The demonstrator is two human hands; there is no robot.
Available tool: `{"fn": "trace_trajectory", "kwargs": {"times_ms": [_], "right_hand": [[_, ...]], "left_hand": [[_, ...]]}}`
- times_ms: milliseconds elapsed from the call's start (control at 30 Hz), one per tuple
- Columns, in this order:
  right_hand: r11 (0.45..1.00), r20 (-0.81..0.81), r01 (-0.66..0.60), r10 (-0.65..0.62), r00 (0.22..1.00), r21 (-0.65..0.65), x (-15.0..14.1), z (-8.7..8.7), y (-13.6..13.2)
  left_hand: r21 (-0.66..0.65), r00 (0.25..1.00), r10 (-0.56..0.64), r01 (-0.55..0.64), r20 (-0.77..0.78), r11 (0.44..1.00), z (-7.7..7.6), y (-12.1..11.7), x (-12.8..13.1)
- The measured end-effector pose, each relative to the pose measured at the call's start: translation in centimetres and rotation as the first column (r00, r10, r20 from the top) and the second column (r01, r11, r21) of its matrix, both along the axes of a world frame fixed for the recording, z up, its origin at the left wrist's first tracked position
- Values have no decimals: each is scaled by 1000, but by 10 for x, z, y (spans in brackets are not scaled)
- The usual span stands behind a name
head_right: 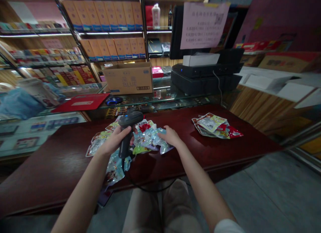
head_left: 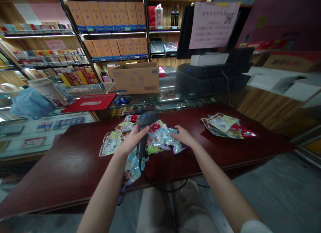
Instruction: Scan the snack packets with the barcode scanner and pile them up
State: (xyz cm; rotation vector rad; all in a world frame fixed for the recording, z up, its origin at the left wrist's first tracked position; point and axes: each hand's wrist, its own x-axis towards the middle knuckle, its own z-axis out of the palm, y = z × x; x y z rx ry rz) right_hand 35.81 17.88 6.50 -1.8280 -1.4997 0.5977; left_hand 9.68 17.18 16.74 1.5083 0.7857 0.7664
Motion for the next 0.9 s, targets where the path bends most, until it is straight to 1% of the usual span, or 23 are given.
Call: {"fn": "trace_trajectory", "kwargs": {"times_ms": [67, 167, 300, 367, 467, 533, 600, 667, 733, 800, 900], "right_hand": [[1000, -64, -10, 11, 998, 13, 3, 0, 1], [998, -180, -8, 19, 984, 61, 7, -2, 1], [990, -249, 84, -53, 967, 116, 11, -6, 0], [976, -270, 124, -73, 960, 177, 12, -4, -1], [942, -309, 173, -79, 948, 287, 15, 2, -4], [918, -360, 225, -100, 928, 327, 16, 6, -5], [900, -483, 292, -108, 869, 324, 17, 9, -4], [887, -640, 349, -83, 764, 302, 18, 10, -2], [872, -752, 398, -55, 657, 284, 20, 10, 0], [844, -804, 454, -46, 592, 286, 23, 9, 2], [803, -841, 520, -42, 539, 293, 28, 9, 4]], "left_hand": [[-15, 1000, -8, 9, 21, 1000, -6, 0, -2], [-52, 999, 14, -12, 39, 999, -14, 1, -2], [-80, 998, 45, -41, 51, 996, -22, 3, 0], [-86, 998, 39, -34, 54, 996, -24, 4, 1], [-85, 999, 10, -5, 51, 996, -26, 7, 3], [-84, 999, -5, 9, 47, 996, -26, 10, 5], [-86, 999, -16, 20, 44, 996, -26, 13, 10], [-91, 998, -34, 39, 52, 995, -25, 19, 16], [-98, 996, -60, 66, 67, 993, -24, 24, 24], [-97, 993, -90, 97, 73, 991, -22, 29, 33], [-75, 988, -143, 147, 51, 986, -21, 32, 45]]}}
